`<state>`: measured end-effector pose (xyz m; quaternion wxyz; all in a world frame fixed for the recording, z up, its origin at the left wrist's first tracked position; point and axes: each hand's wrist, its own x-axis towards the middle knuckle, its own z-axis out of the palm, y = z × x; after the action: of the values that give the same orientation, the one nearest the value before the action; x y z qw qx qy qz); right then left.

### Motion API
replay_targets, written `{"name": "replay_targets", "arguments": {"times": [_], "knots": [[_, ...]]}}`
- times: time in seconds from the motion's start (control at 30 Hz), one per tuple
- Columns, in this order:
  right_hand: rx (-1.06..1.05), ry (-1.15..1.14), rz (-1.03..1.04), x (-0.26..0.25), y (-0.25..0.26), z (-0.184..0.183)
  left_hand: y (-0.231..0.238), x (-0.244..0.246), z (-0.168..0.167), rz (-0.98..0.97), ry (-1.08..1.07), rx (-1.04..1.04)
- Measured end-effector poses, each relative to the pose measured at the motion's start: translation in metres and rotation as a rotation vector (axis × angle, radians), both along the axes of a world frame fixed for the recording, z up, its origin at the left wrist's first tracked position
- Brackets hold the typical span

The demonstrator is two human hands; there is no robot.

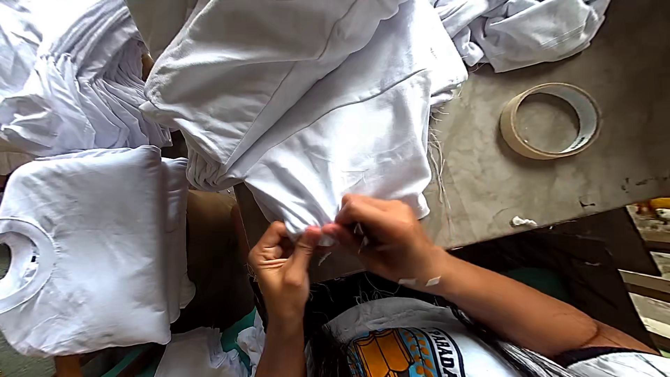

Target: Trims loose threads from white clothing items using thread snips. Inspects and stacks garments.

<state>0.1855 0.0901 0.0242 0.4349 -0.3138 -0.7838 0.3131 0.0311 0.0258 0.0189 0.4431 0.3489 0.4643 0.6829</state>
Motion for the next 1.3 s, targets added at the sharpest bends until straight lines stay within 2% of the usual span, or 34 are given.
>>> {"name": "replay_targets", "arguments": {"times": [0.13,0.23,0.37,0.5,0.67,0.87,1.0,1.1,1.2,1.3], "knots": [[0.052,-0.047,-0.003,0.006,0.011,0.005,0.0,-0.008,0.005,0.004,-0.019,-0.01],[0.001,-0.07,0.017,0.01,0.01,0.002,-0.003,-0.004,0.006,0.013,-0.027,-0.062],[0.068,-0.346,-0.051,0.033,0.011,-0.008,-0.012,-0.014,0.008,0.013,0.07,-0.141],[0.206,-0.447,-0.027,0.043,0.002,-0.017,-0.018,-0.02,0.008,-0.017,0.129,-0.136],[0.32,-0.383,0.006,0.043,-0.005,-0.021,-0.022,-0.024,0.006,-0.048,0.136,-0.105],[0.49,-0.23,-0.026,-0.014,-0.021,-0.004,-0.018,-0.023,0.01,-0.074,0.177,-0.096],[0.593,-0.183,0.027,-0.023,-0.016,-0.004,-0.004,-0.028,0.015,-0.046,0.226,-0.17],[0.61,-0.183,0.117,-0.021,-0.021,-0.005,0.012,-0.026,0.02,-0.062,0.234,-0.221],[0.607,-0.223,0.22,-0.016,-0.017,-0.005,0.018,-0.023,0.014,-0.025,0.272,-0.183],[0.576,-0.21,0.191,-0.011,-0.003,0.003,0.012,-0.025,0.012,0.019,0.34,-0.131]]}}
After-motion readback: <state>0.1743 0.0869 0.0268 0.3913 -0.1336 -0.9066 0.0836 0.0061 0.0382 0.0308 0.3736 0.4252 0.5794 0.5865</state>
